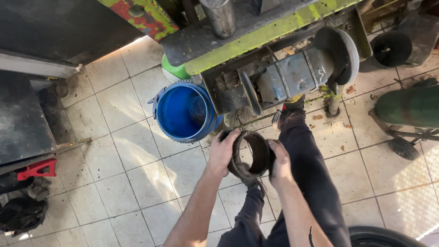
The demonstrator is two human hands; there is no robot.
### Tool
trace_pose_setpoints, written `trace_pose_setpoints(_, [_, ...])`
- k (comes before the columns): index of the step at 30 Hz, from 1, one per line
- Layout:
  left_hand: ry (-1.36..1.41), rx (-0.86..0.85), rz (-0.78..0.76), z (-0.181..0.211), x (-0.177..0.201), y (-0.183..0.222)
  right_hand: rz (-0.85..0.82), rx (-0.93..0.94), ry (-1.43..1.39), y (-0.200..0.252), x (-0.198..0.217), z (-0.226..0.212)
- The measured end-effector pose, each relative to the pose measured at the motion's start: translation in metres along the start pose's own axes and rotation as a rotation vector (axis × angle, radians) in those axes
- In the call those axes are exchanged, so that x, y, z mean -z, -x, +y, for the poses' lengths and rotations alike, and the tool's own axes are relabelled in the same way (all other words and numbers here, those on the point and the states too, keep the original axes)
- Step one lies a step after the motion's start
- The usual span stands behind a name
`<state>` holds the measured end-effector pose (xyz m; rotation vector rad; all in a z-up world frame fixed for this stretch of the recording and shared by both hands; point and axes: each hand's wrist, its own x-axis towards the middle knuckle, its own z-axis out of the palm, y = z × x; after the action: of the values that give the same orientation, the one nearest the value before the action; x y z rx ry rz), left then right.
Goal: Inspecting and handling an alternator stator in an auto repair shop.
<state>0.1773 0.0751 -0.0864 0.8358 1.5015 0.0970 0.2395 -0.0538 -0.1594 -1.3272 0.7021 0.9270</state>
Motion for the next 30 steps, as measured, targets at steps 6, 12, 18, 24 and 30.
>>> trace_pose_setpoints(6, [0.047,0.132,-0.051,-0.021,0.011,-0.024,-0.168,0.343,0.554,-0.014,-0.02,-0.022])
trace_pose_setpoints(12, [0.093,0.078,-0.022,-0.023,0.007,-0.05,-0.117,0.39,0.483,-0.033,-0.027,-0.005])
trace_pose_setpoints(18, [0.062,0.067,-0.019,-0.011,-0.007,-0.058,-0.065,0.296,0.334,-0.044,-0.032,-0.009])
trace_pose_setpoints(24, [0.079,0.042,0.014,-0.005,-0.018,-0.059,-0.026,0.198,0.261,-0.046,-0.038,-0.011])
trace_pose_setpoints(30, [0.084,0.029,0.022,-0.008,-0.02,-0.069,-0.008,0.139,0.205,-0.057,-0.037,-0.009])
